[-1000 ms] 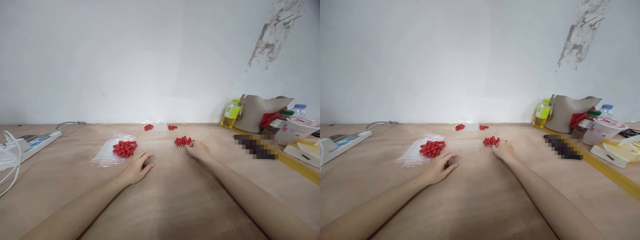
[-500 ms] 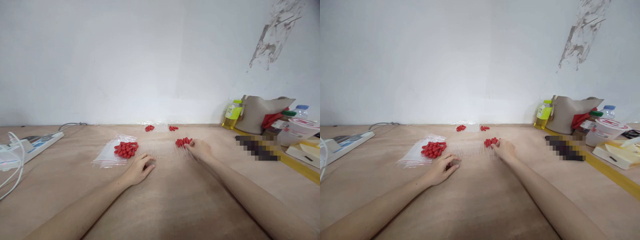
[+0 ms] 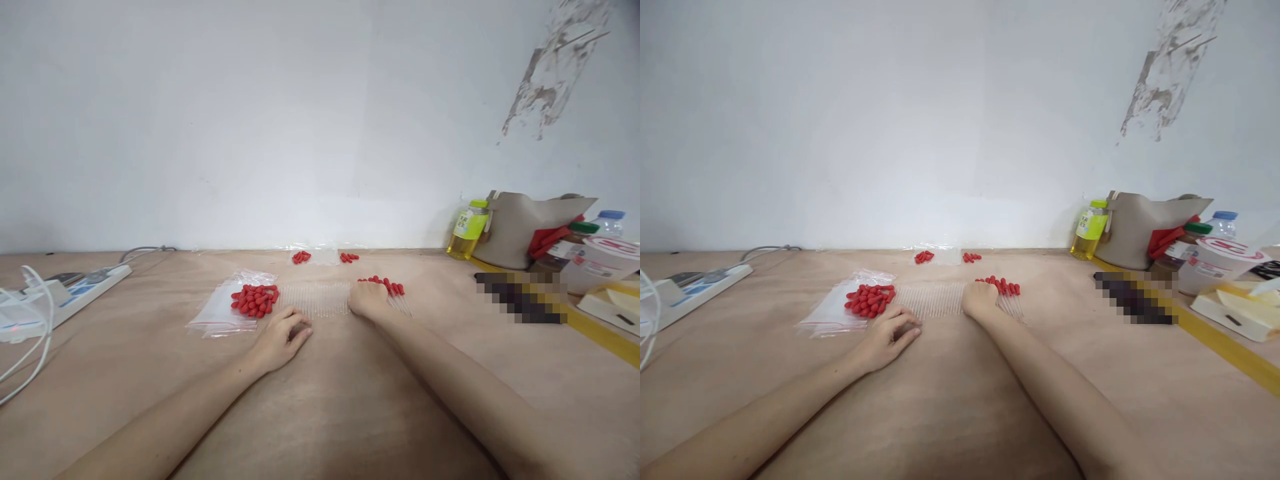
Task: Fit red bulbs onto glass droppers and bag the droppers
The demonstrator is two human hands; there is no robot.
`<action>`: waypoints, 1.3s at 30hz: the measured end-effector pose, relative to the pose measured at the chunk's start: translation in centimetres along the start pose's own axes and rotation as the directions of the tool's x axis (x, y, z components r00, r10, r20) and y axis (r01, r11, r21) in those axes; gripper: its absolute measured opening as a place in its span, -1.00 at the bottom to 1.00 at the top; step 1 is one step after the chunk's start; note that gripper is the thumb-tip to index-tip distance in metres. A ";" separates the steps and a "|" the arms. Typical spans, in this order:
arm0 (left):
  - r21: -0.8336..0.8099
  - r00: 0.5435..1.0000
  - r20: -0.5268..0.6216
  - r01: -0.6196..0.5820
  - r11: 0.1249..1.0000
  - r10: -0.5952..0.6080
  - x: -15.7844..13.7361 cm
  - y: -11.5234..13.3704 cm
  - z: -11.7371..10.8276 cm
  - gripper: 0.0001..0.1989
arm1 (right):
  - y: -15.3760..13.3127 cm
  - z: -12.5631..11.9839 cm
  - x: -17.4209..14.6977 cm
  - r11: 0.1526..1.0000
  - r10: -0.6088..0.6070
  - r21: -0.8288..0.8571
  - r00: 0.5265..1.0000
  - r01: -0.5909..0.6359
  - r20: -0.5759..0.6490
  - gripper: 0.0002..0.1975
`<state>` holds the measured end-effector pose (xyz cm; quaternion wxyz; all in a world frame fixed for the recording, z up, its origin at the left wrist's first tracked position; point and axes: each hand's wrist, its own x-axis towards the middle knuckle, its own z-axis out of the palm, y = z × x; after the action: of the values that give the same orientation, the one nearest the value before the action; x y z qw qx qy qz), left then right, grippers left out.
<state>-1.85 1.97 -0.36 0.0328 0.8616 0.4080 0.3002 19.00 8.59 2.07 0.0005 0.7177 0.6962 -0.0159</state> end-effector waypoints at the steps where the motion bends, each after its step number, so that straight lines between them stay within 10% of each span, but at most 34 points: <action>1: 0.043 0.998 -0.053 0.024 0.999 -0.021 0.2 -0.3 -0.3 -0.88 | 0.0 0.0 0.0 1.000 -0.002 0.008 1.000 0.002 -0.006 -0.73; 5: 0.199 0.963 -0.220 0.200 0.960 -0.155 1.9 -2.8 -3.1 -0.75 | 0.9 -0.3 -0.9 0.999 0.014 0.048 0.997 -0.011 -0.071 -0.70; 8: 0.232 0.969 -0.108 0.243 0.942 -0.223 4.4 -5.6 -5.5 -0.80 | 2.1 -0.2 -2.6 0.983 -0.101 0.130 0.978 0.126 -0.180 -0.67; 13: 0.234 0.927 0.228 0.246 0.941 -0.299 8.4 -9.4 -6.2 -0.84 | 3.2 1.9 -6.2 0.741 -0.498 0.288 0.784 0.607 -0.371 -0.82; 20: 0.240 0.823 0.413 0.315 0.918 -0.390 10.3 -11.6 -4.4 -0.91 | 3.0 5.0 -7.2 0.615 -0.548 0.183 0.583 0.767 -0.600 -0.66; 28: 0.175 0.915 0.260 0.270 0.947 -0.309 10.2 -11.1 -5.0 -0.89 | 3.1 5.0 -6.8 0.647 -0.469 0.285 0.664 0.707 -0.582 -0.76; 34: 0.037 0.993 -0.075 0.097 0.995 -0.094 7.9 -5.4 -4.7 -0.66 | 3.1 4.6 -7.1 0.665 -0.455 0.308 0.696 0.681 -0.556 -0.78; 39: -0.305 0.997 -0.013 0.073 0.950 -0.080 3.0 -1.4 -1.3 -0.83 | 2.7 4.4 -7.1 0.715 -0.451 0.246 0.701 0.654 -0.553 -0.76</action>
<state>-2.02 4.82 1.76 0.1714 0.8260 0.3904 0.3687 21.44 1.27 -2.19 -0.3231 0.4324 0.8418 0.0018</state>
